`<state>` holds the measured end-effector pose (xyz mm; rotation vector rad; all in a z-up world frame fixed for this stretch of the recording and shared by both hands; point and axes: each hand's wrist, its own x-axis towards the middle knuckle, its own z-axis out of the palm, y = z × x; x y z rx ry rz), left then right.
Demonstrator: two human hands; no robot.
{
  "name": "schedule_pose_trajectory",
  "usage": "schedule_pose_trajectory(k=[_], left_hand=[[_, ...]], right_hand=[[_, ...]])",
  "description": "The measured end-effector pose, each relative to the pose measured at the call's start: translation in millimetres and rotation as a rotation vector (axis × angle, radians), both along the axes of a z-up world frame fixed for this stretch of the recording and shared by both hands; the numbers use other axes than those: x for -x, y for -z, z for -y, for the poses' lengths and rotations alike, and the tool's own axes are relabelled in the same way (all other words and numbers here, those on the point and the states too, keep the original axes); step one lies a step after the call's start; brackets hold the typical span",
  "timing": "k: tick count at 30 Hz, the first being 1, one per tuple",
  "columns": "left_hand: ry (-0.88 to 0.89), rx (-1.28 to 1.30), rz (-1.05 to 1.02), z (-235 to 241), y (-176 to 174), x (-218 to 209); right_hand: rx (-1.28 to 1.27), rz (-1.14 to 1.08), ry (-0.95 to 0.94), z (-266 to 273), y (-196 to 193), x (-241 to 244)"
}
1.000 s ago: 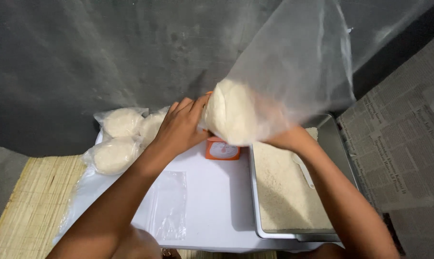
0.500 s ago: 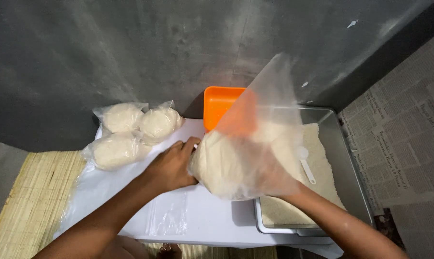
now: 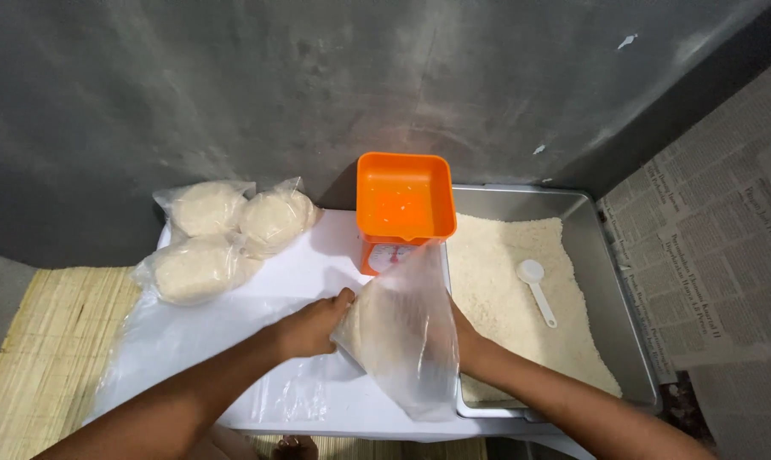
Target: Scooping rice from a tray into plastic bags and weighing them on a scale.
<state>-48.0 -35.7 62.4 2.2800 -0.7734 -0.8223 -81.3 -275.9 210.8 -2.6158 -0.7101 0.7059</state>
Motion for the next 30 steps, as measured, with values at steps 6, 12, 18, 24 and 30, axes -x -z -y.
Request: schedule_pose_trajectory(k=[6, 12, 18, 24, 30], left_hand=[[0.011, -0.37, 0.092, -5, -29, -29], [0.226, 0.073, 0.852, 31, -173, 27], [0.334, 0.34, 0.868, 43, -192, 54], [0.328, 0.192, 0.806, 36, -191, 45], [0.228, 0.133, 0.579, 25, -176, 39]], right_hand=[[0.056, -0.029, -0.023, 15, -12, -18], [0.101, -0.058, -0.059, 69, -27, -37], [-0.359, 0.246, -0.202, 74, -84, -14], [-0.01, -0.037, -0.383, 54, -89, 12], [0.008, 0.09, -0.285, 67, -50, -3]])
